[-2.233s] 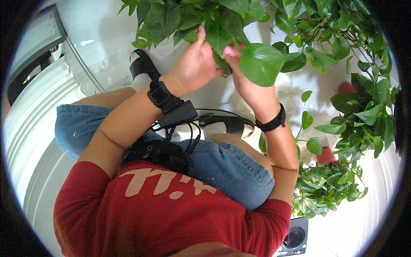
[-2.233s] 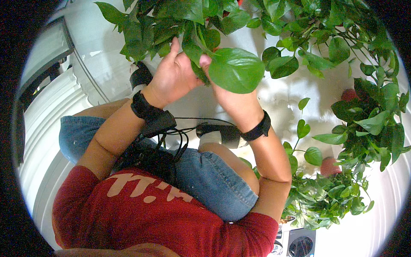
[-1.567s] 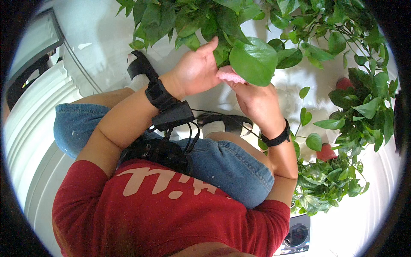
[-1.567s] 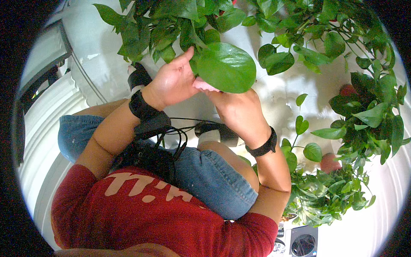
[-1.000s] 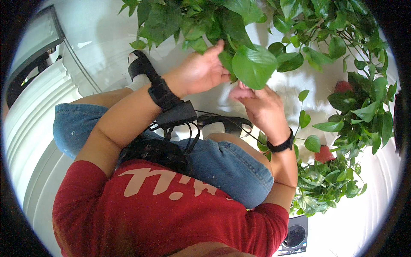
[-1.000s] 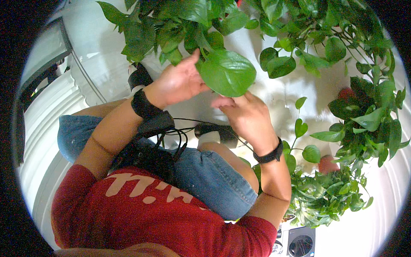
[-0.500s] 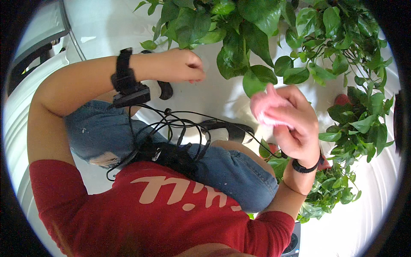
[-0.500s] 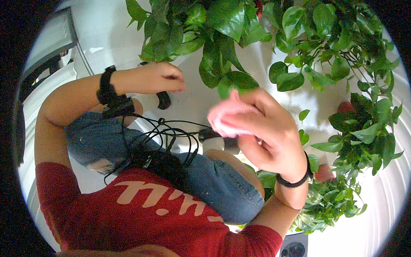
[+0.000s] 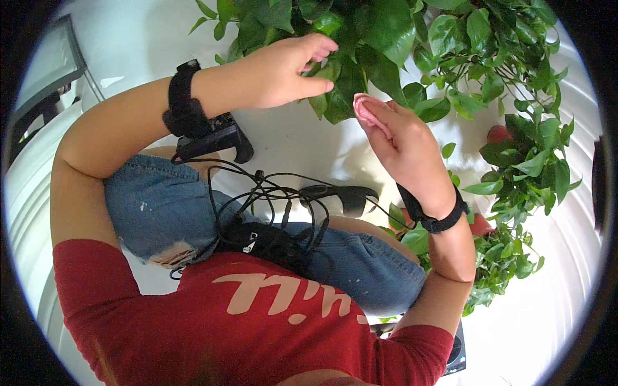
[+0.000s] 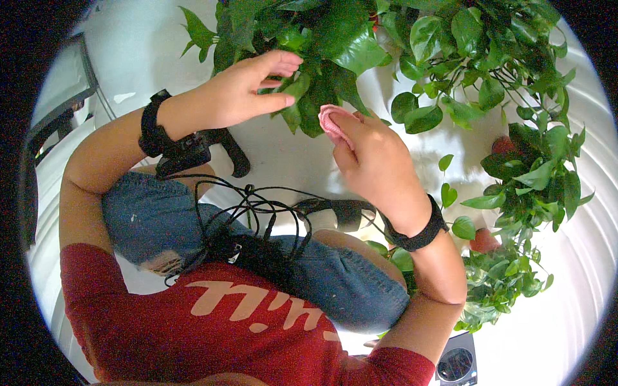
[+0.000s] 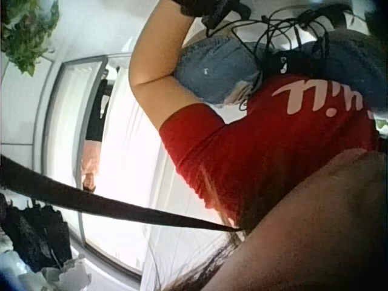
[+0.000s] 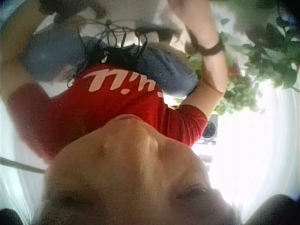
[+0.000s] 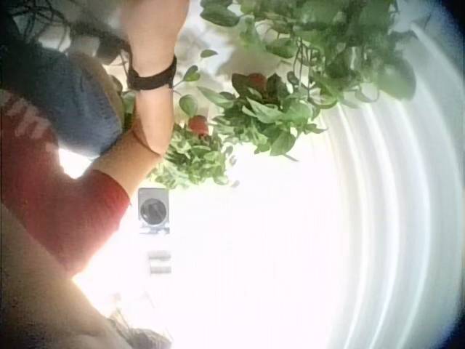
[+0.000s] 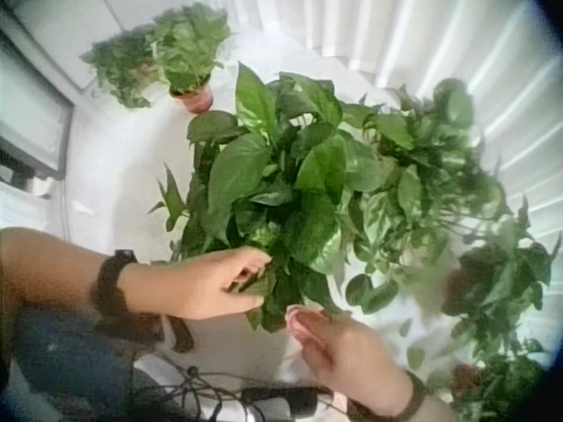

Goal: The person wipes the leaves of house plants with a pink cloth, rinses the cloth at a sink, and pours water from a plastic bottle into the plant pots.

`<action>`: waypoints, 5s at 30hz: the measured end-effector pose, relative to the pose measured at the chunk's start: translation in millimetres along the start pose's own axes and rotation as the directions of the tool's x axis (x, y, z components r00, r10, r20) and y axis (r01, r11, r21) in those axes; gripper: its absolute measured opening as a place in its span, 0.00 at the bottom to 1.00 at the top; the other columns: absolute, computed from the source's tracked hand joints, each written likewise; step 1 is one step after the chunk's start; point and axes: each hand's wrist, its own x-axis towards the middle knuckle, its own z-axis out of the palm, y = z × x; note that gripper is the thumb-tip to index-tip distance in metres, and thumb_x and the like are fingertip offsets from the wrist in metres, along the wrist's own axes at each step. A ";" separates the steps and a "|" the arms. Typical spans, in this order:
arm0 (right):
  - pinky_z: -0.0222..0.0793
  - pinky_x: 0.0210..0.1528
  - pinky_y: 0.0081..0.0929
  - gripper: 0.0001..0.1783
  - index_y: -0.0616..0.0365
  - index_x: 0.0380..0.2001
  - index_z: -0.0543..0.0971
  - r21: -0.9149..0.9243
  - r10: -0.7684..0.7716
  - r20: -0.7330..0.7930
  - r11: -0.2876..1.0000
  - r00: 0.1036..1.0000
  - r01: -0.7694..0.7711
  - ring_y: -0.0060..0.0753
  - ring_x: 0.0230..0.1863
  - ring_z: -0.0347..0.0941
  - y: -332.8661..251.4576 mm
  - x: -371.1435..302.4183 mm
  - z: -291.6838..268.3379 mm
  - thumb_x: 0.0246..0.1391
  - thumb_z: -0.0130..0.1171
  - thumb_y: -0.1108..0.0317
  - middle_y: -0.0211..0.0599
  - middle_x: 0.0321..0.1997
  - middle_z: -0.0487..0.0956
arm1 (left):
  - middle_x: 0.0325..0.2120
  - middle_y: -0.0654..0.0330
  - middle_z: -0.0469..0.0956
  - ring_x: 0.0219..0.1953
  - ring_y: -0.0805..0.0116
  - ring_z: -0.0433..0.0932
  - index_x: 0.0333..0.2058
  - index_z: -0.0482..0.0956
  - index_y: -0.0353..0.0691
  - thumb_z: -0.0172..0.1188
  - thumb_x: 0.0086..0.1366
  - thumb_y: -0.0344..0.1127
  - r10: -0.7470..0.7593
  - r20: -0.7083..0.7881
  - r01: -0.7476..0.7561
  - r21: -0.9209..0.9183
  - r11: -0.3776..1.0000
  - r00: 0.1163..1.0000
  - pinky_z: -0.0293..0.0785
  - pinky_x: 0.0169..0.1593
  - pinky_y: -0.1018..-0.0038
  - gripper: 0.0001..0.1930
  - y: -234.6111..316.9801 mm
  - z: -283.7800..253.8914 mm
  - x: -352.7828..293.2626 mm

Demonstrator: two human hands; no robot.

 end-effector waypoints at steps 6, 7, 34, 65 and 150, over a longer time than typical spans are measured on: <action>0.68 0.39 0.20 0.20 0.64 0.50 0.72 0.674 0.224 0.256 0.656 0.940 -0.340 0.23 0.35 0.73 6.7 10.0 1.5 0.53 0.49 0.72 0.34 0.37 0.78 | 0.47 0.45 0.70 0.47 0.51 0.73 0.54 0.63 0.34 0.65 0.55 0.44 0.062 -0.043 -0.042 0.366 0.930 0.997 0.71 0.47 0.67 0.33 -22.4 10.9 17.8; 0.66 0.41 0.16 0.20 0.66 0.51 0.70 0.685 0.248 0.330 0.600 0.911 -0.412 0.18 0.37 0.70 3.8 11.4 -1.1 0.54 0.48 0.72 0.28 0.38 0.76 | 0.43 0.45 0.73 0.43 0.51 0.75 0.51 0.65 0.34 0.65 0.55 0.42 0.105 -0.034 -0.089 0.311 0.946 0.994 0.72 0.45 0.65 0.30 -29.4 9.0 20.1; 0.75 0.28 0.28 0.13 0.51 0.40 0.80 -0.454 -0.300 -0.153 0.867 0.942 0.202 0.37 0.29 0.77 -5.8 40.8 58.2 0.49 0.55 0.71 0.36 0.39 0.74 | 0.40 0.56 0.75 0.44 0.70 0.76 0.50 0.67 0.26 0.52 0.62 0.26 -0.352 0.242 0.383 -0.824 0.417 0.904 0.72 0.52 0.72 0.18 -22.5 -2.5 10.0; 0.69 0.29 0.21 0.15 0.60 0.46 0.77 0.398 0.156 -0.162 0.914 0.974 -0.080 0.24 0.21 0.71 10.1 36.8 45.4 0.57 0.51 0.70 0.40 0.21 0.76 | 0.45 0.60 0.75 0.47 0.72 0.75 0.48 0.72 0.38 0.57 0.64 0.42 -0.235 0.362 0.431 -0.766 0.476 0.902 0.70 0.54 0.76 0.18 -52.0 1.7 11.6; 0.65 0.27 0.28 0.24 0.63 0.49 0.75 0.128 0.044 0.193 0.989 0.980 -0.070 0.37 0.25 0.67 -160.5 151.3 27.5 0.43 0.58 0.79 0.41 0.27 0.72 | 0.32 0.60 0.77 0.34 0.75 0.75 0.37 0.76 0.31 0.57 0.64 0.43 0.012 0.482 0.441 -0.811 0.385 0.876 0.73 0.40 0.80 0.17 -123.3 -114.0 55.7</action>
